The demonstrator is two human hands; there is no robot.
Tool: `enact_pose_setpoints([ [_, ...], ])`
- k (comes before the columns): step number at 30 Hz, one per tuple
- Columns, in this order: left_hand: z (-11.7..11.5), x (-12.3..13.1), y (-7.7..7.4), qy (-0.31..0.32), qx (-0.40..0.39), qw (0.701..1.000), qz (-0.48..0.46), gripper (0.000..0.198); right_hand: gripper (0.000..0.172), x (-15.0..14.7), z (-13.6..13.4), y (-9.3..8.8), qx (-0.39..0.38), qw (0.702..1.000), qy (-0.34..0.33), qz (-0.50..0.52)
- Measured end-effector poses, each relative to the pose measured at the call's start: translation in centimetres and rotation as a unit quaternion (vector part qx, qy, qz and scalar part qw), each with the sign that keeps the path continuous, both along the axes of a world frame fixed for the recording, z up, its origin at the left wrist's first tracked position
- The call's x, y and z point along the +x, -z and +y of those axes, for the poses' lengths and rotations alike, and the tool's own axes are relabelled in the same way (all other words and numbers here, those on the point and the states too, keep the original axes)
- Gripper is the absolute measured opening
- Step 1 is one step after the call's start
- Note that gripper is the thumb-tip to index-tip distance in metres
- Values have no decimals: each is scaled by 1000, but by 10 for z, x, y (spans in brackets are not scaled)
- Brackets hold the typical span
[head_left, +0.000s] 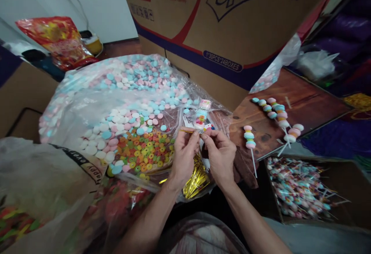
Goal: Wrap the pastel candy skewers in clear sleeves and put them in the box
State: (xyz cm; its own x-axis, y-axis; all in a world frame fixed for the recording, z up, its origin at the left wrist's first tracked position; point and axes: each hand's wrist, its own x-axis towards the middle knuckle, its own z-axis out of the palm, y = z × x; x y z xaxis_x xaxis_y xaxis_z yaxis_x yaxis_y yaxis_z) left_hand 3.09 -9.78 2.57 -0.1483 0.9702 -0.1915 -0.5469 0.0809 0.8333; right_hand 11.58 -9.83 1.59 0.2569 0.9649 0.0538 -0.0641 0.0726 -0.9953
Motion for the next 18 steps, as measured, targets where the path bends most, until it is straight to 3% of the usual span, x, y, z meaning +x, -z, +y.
enact_pose_setpoints([
  [5, 3, 1, -3, 26, -27, 998, -48, 28, 15, 3, 0, -3, -16, 999, -35, -11],
  [7, 3, -4, -10, 79, -60, 989, -111, 30, 15, 10, 1, -7, -17, 997, -78, 16],
  [10, 3, -15, -20, 196, -138, 947, -212, 33, 16, 27, 3, -13, 2, 983, -178, 42],
  [13, 3, -17, -23, 254, -164, 930, -209, 36, 14, 40, 4, -18, 30, 974, -223, -41],
  [15, 2, -10, -20, 225, -143, 954, -138, 32, 11, 43, 2, -18, 50, 970, -189, -144],
  [18, -1, 4, -14, 123, -82, 989, -6, 23, 6, 40, -5, -14, 64, 961, -117, -241],
])
